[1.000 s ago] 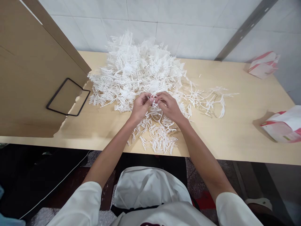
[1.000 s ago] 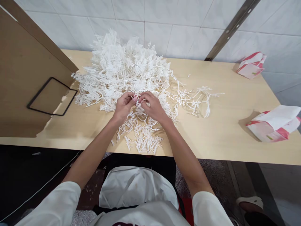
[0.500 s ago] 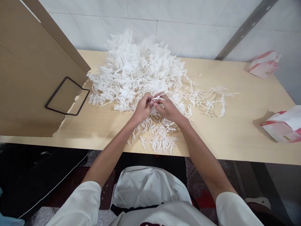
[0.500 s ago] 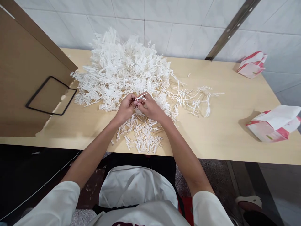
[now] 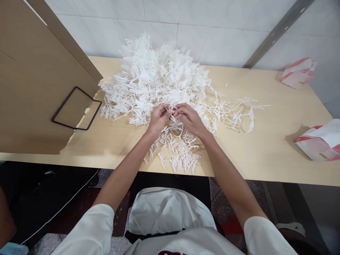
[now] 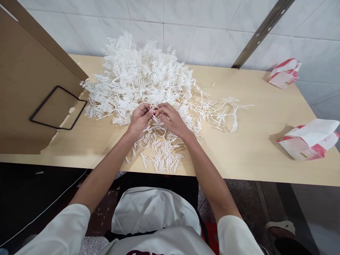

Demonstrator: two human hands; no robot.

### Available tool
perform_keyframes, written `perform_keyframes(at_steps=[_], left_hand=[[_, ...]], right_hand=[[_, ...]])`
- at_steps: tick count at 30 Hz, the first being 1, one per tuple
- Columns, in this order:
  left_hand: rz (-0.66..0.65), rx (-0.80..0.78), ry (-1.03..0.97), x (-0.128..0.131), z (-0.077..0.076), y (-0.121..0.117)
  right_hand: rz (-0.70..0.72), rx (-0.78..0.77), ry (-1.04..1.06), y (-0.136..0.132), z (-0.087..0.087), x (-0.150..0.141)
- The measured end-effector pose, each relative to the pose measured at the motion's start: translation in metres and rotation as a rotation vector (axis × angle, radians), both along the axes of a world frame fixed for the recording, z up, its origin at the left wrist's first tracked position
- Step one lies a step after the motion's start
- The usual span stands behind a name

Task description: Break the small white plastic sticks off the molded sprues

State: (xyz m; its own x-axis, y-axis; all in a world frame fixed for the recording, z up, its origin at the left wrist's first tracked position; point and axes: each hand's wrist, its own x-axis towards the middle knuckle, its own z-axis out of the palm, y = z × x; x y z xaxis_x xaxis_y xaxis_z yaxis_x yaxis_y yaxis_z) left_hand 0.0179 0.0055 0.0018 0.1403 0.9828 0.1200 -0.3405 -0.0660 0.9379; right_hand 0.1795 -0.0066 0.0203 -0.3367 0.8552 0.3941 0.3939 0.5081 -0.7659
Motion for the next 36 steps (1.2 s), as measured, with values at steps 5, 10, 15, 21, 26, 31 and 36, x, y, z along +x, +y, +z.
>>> perform_keyframes(at_steps=[5,10,15,21,26,31,36], left_hand=[[0.020,0.042,0.061,0.000,-0.002,0.001],[0.026,0.128,0.147,-0.001,-0.004,0.001],[0.024,0.166,0.205,0.000,-0.005,0.000],[0.020,0.197,0.218,0.002,-0.007,0.000],[0.028,0.220,0.290,0.002,-0.005,-0.004],[0.030,0.228,0.256,0.004,-0.007,-0.004],[-0.052,0.043,0.092,0.005,-0.006,-0.002]], right_hand=[[-0.034,0.111,-0.139,0.000,-0.006,-0.002],[-0.015,0.111,-0.224,0.001,-0.009,-0.003],[-0.047,0.126,-0.230,0.002,-0.007,-0.004],[-0.065,0.135,-0.255,0.002,-0.010,-0.009],[-0.145,0.190,-0.376,0.000,-0.010,-0.016],[-0.074,0.167,-0.411,0.001,-0.007,-0.014],[-0.056,0.183,-0.186,0.003,-0.014,-0.012]])
